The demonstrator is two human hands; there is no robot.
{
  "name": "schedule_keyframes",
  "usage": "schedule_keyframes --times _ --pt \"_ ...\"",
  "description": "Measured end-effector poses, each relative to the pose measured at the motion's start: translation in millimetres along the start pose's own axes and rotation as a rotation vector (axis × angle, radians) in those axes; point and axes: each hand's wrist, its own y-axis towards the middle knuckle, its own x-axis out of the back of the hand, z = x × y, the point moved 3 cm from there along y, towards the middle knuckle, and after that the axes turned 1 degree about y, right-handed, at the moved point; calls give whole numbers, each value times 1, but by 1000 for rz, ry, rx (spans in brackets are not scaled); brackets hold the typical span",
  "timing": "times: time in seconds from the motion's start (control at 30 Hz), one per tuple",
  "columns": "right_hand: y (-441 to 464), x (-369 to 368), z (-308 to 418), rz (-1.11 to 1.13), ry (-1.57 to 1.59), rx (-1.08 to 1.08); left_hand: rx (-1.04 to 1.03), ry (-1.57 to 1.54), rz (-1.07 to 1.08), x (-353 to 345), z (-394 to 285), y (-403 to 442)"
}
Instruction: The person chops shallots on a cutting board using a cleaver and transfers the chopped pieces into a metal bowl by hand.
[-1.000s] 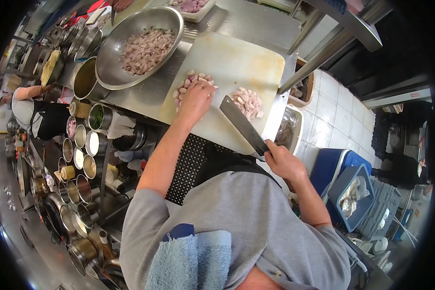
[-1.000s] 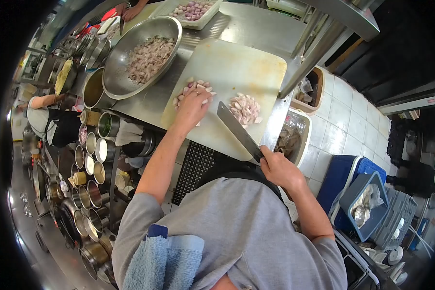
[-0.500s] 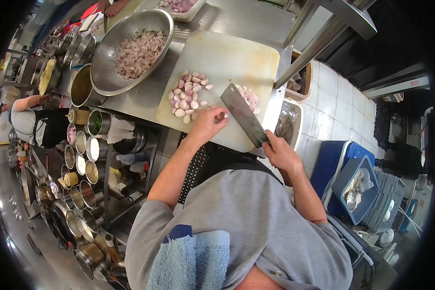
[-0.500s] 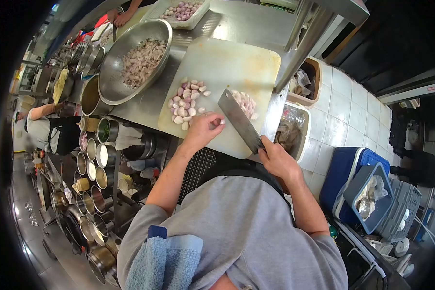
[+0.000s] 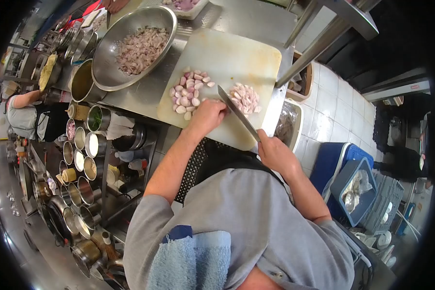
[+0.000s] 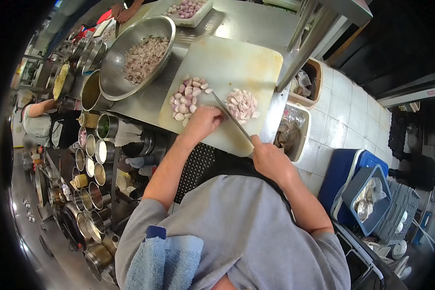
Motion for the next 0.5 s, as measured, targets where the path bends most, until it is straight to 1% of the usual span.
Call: schedule_keyframes --times 0.07,0.17,0.27,0.4,0.5 --pt "1 6 11 15 -30 1 44 -21 64 3 -4 8" --pt "-9 14 19 54 -17 -45 97 48 93 -1 -9 11" --pt "2 -4 6 41 -4 -44 127 -88 45 -3 -2 7" --pt "3 0 8 -13 17 -12 167 -13 44 3 -10 6" --pt "2 1 12 16 15 -32 138 -15 24 -1 -5 6"
